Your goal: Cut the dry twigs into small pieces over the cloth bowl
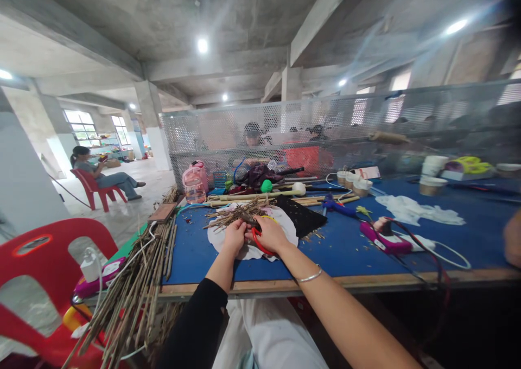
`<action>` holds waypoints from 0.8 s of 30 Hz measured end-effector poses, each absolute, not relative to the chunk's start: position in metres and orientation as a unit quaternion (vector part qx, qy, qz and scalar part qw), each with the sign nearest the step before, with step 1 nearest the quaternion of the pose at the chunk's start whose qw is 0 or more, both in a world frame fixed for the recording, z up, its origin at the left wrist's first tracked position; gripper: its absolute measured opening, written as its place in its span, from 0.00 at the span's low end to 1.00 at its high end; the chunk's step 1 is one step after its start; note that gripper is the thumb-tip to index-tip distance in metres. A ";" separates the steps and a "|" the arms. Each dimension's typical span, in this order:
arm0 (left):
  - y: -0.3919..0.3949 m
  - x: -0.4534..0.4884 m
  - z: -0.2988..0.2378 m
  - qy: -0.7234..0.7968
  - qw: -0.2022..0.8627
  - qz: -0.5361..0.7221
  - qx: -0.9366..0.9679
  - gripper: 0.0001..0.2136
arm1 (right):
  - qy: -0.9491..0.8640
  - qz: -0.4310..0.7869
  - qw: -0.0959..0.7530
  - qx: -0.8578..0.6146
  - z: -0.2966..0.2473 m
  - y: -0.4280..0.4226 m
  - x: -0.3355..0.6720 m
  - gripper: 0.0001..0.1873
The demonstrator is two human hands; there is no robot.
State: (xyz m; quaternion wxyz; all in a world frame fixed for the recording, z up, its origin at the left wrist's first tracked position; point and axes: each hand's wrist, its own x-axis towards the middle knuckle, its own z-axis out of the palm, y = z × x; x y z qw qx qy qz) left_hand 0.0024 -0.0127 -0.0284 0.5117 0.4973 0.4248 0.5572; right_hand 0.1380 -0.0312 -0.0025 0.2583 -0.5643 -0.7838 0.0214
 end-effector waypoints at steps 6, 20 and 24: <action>-0.014 0.003 -0.028 0.415 0.519 0.560 0.496 0.13 | -0.781 0.047 0.242 -0.574 0.001 -0.034 0.138 0.25; -0.019 0.005 -0.021 0.404 0.545 0.570 0.464 0.14 | -0.769 0.022 0.213 -0.603 -0.002 -0.030 0.139 0.27; -0.020 0.006 -0.020 0.397 0.559 0.566 0.457 0.15 | -0.765 0.021 0.205 -0.611 0.000 -0.032 0.139 0.27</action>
